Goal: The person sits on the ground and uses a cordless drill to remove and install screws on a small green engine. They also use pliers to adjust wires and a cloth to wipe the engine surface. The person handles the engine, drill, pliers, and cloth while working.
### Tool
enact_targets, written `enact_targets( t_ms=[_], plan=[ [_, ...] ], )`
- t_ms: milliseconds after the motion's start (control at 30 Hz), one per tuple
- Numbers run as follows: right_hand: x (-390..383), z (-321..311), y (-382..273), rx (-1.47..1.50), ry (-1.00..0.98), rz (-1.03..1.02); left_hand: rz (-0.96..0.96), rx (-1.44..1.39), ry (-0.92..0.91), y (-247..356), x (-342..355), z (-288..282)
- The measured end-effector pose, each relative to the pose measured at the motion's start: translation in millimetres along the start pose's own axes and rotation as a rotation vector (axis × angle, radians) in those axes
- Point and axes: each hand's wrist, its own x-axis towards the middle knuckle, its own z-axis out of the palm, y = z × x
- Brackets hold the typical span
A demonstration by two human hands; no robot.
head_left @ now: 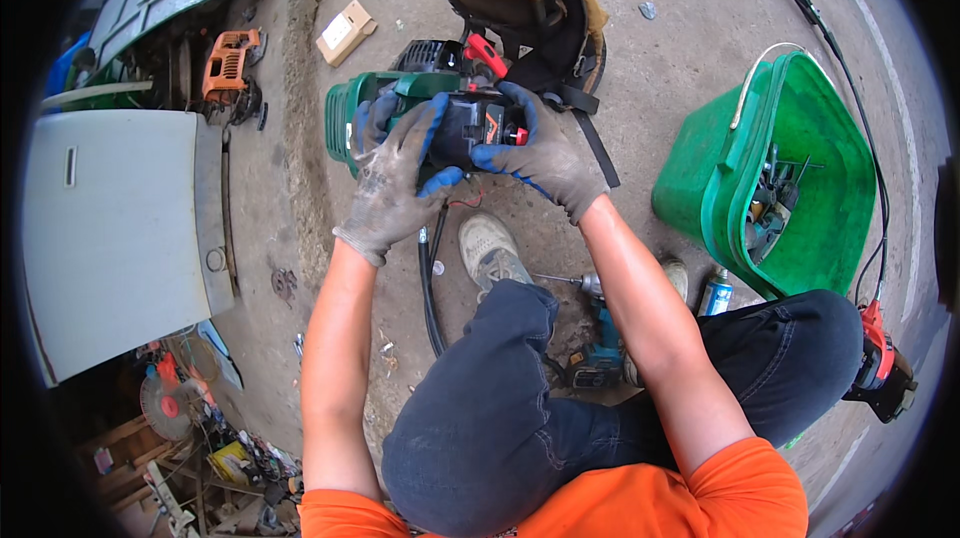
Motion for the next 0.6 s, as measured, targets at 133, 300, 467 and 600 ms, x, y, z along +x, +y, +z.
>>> enact_targets(
  t_ms=[133,300,467,600],
  plan=[
    [-4,0,-14,-0.080,-0.044,0.030,-0.003,0.030,0.001,3,-3,-2],
    [-6,-2,-15,0.030,-0.101,0.056,0.000,0.081,0.015,6,0,2],
    [-4,-9,-7,-0.168,-0.116,-0.052,-0.106,0.056,-0.002,14,3,10],
    [-3,-12,0,-0.210,-0.115,-0.118,-0.149,0.207,-0.114,35,17,0]
  ],
)
